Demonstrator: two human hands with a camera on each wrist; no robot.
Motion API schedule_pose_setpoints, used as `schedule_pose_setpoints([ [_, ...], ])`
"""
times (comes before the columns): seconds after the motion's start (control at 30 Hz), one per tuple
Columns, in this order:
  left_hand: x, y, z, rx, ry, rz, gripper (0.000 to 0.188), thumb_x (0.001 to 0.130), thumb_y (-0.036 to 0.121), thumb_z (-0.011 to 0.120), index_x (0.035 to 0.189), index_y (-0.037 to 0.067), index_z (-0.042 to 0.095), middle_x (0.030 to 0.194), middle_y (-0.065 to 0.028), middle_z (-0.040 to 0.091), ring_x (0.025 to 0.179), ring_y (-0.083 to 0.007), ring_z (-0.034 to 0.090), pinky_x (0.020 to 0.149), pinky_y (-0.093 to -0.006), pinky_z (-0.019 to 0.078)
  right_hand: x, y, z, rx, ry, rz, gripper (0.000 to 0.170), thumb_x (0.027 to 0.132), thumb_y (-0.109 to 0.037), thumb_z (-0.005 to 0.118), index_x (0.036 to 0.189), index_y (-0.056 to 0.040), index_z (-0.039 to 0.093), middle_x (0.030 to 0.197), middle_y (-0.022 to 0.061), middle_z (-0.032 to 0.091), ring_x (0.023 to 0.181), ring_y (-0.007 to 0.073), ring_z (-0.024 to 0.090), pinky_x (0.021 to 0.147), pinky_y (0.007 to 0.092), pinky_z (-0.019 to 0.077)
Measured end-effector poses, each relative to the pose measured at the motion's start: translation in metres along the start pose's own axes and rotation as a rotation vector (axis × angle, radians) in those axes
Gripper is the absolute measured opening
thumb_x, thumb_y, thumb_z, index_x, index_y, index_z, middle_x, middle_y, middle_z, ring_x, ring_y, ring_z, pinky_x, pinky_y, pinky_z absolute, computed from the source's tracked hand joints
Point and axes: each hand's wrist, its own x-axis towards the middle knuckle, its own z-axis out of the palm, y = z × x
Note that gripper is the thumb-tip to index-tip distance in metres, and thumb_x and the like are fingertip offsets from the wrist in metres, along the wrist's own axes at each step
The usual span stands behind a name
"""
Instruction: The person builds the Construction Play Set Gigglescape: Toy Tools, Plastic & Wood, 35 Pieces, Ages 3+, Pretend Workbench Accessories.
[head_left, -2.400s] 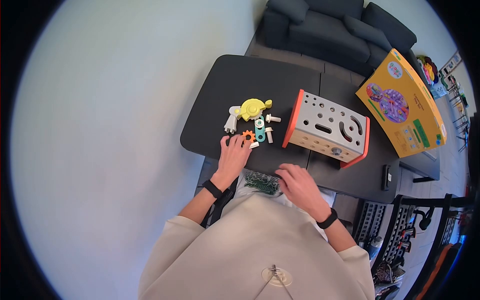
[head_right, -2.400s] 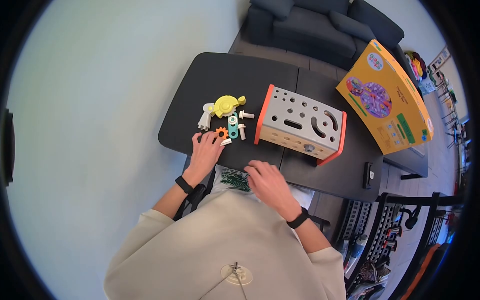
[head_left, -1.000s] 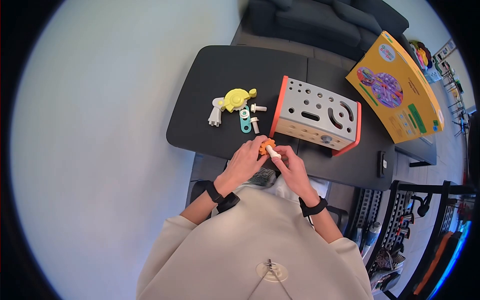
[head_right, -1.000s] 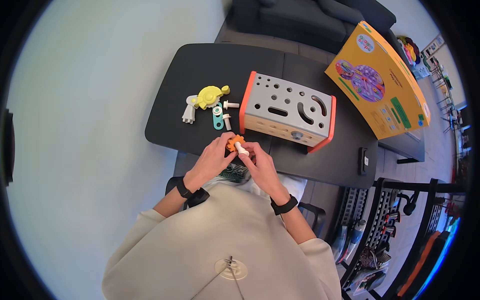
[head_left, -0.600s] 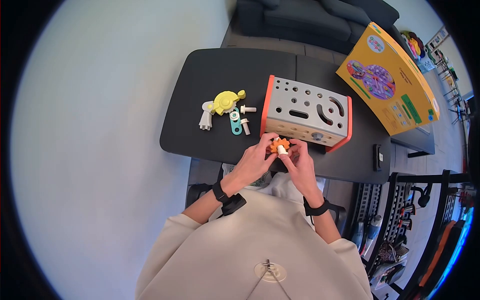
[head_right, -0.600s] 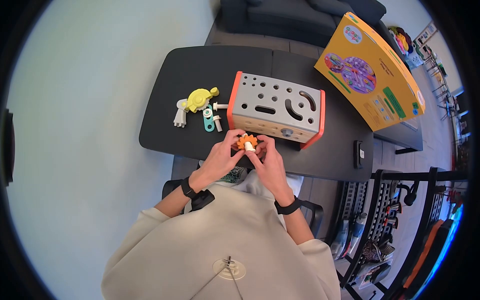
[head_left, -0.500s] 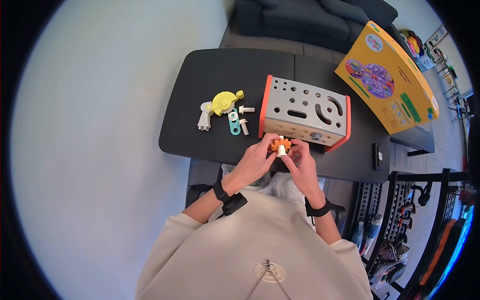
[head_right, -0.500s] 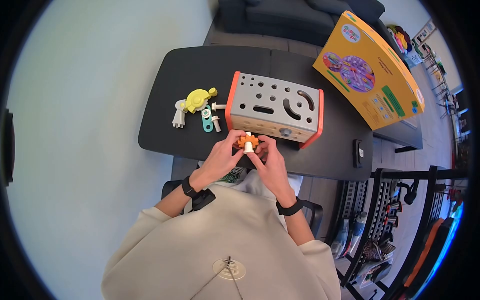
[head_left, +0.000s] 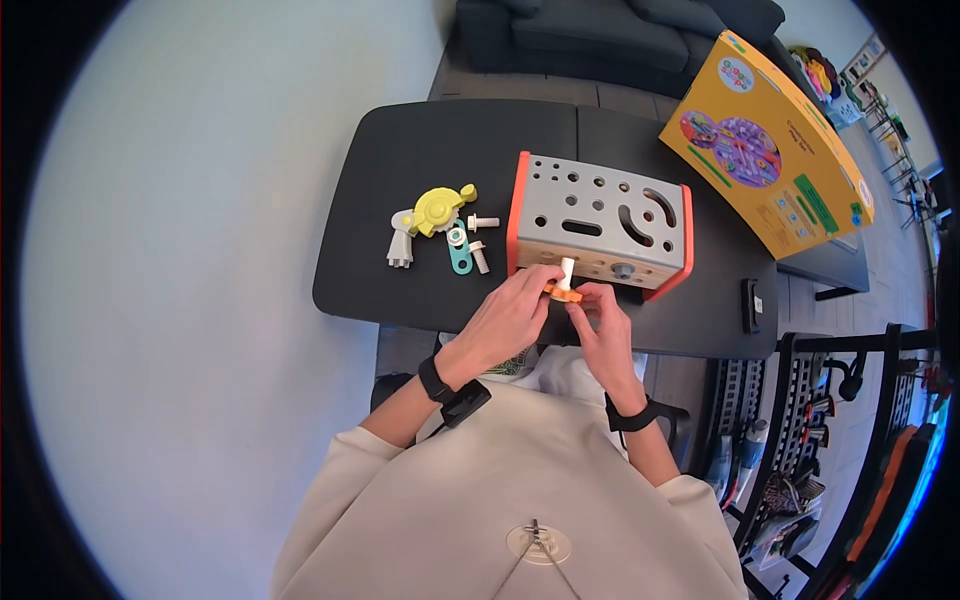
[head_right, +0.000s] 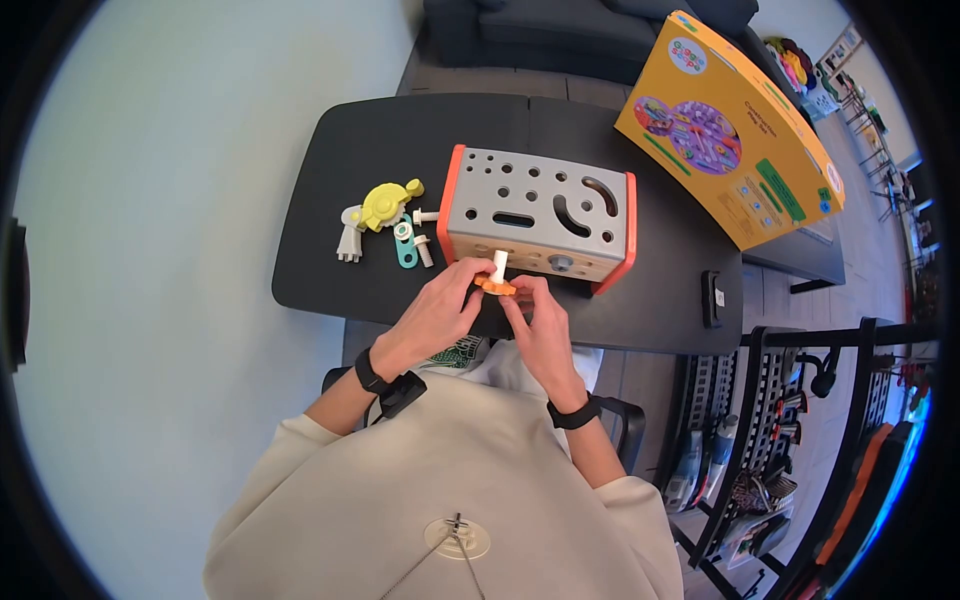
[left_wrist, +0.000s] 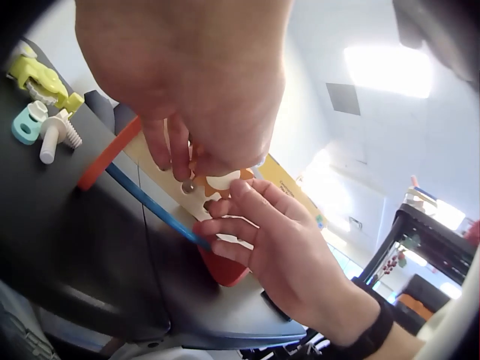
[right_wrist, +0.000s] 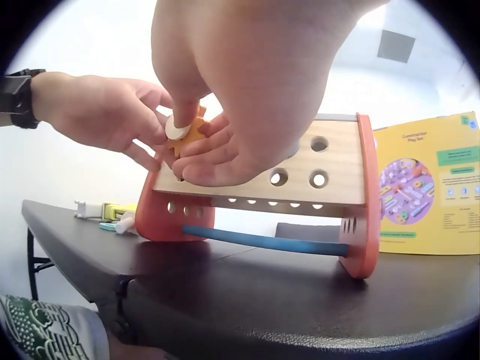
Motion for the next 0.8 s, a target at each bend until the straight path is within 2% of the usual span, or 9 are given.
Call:
schedule_pose_setpoints([
  [0.13,0.002,0.005,-0.006,0.008,-0.004,0.058,0.036,0.098,-0.001,0.063,0.133,0.004,0.054,0.123,-0.0194,0.066,0.106,-0.0438,0.07,0.086,-0.0503,0.0599,0.002,0.007,0.003,0.003,0.024,-0.047,0.028,0.101,-0.006,0.074,0.124,0.0018,0.06,0.108,0.0167,0.075,0.092,0.0269,0.076,0.081,0.0369,0.0604],
  [0.27,0.004,0.001,-0.007,-0.001,-0.04,0.049,0.036,0.098,0.002,0.067,0.132,0.003,0.055,0.124,-0.0192,0.066,0.104,-0.0444,0.07,0.084,-0.0488,0.0612,0.004,0.005,0.006,-0.004,0.035,-0.094,0.029,0.1,-0.006,0.075,0.125,0.0015,0.061,0.112,0.0154,0.074,0.093,0.0247,0.075,0.079,0.0357,0.0601],
  [0.47,0.005,0.007,-0.012,0.045,-0.1,-0.064,0.039,0.095,0.011,0.077,0.13,0.006,0.062,0.123,-0.0145,0.067,0.11,-0.038,0.069,0.092,-0.0441,0.0575,0.003,0.008,0.009,0.068,0.069,-0.019,0.027,0.101,-0.007,0.074,0.125,0.0007,0.062,0.11,0.0118,0.072,0.091,0.0198,0.072,0.075,0.0318,0.0582],
  [0.53,0.009,0.005,-0.016,0.357,0.006,0.244,0.047,0.089,0.016,0.085,0.131,0.009,0.066,0.132,-0.0105,0.064,0.122,-0.0342,0.062,0.102,-0.0443,0.0521,0.003,0.014,0.011,0.094,0.073,-0.023,0.026,0.102,-0.007,0.073,0.124,0.0006,0.062,0.11,0.011,0.073,0.092,0.0189,0.072,0.075,0.0312,0.0579],
  [0.57,0.011,0.007,-0.02,0.356,0.004,0.245,0.047,0.089,0.016,0.085,0.131,0.009,0.066,0.132,-0.0105,0.064,0.122,-0.0342,0.062,0.102,-0.0443,0.0521,0.003,0.017,0.013,0.12,0.075,-0.03,0.025,0.103,-0.007,0.072,0.124,0.0005,0.062,0.11,0.0102,0.073,0.093,0.0179,0.072,0.075,0.0306,0.0575],
  [0.63,0.015,0.013,-0.029,0.433,0.015,0.283,0.056,0.083,0.021,0.09,0.134,0.013,0.068,0.143,-0.0078,0.058,0.131,-0.0334,0.051,0.11,-0.0483,0.0444,0.002,0.02,0.015,0.159,0.074,0.0,0.024,0.104,-0.007,0.071,0.124,0.0005,0.061,0.111,0.01,0.073,0.094,0.0173,0.072,0.076,0.0309,0.0577],
  [0.67,0.019,0.011,-0.032,0.49,-0.005,0.293,0.069,0.079,0.03,0.093,0.14,0.014,0.065,0.155,-0.0122,0.048,0.143,-0.0377,0.043,0.117,-0.0544,0.0386,0.002,0.021,0.016,0.198,0.071,0.028,0.024,0.104,-0.007,0.071,0.125,0.0005,0.061,0.111,0.0097,0.073,0.095,0.0167,0.072,0.077,0.0312,0.0578],
  [0.77,0.043,0.021,-0.049,0.59,0.037,0.373,0.08,0.076,0.04,0.095,0.143,0.013,0.062,0.163,-0.018,0.041,0.152,-0.041,0.036,0.123,-0.0585,0.0322,0.001,0.023,0.018,0.278,0.067,0.061,0.023,0.105,-0.006,0.07,0.125,0.0005,0.06,0.112,0.0099,0.073,0.096,0.0161,0.072,0.079,0.0312,0.0577],
  [0.8,0.047,0.019,-0.05,0.603,-0.003,0.364,0.089,0.072,0.048,0.096,0.145,0.011,0.06,0.169,-0.0224,0.033,0.159,-0.0443,0.027,0.127,-0.0615,0.0259,0.001,0.025,0.019,0.279,0.067,0.061,0.023,0.105,-0.006,0.07,0.125,0.0005,0.06,0.112,0.0099,0.073,0.096,0.0161,0.072,0.079,0.0312,0.0577],
])
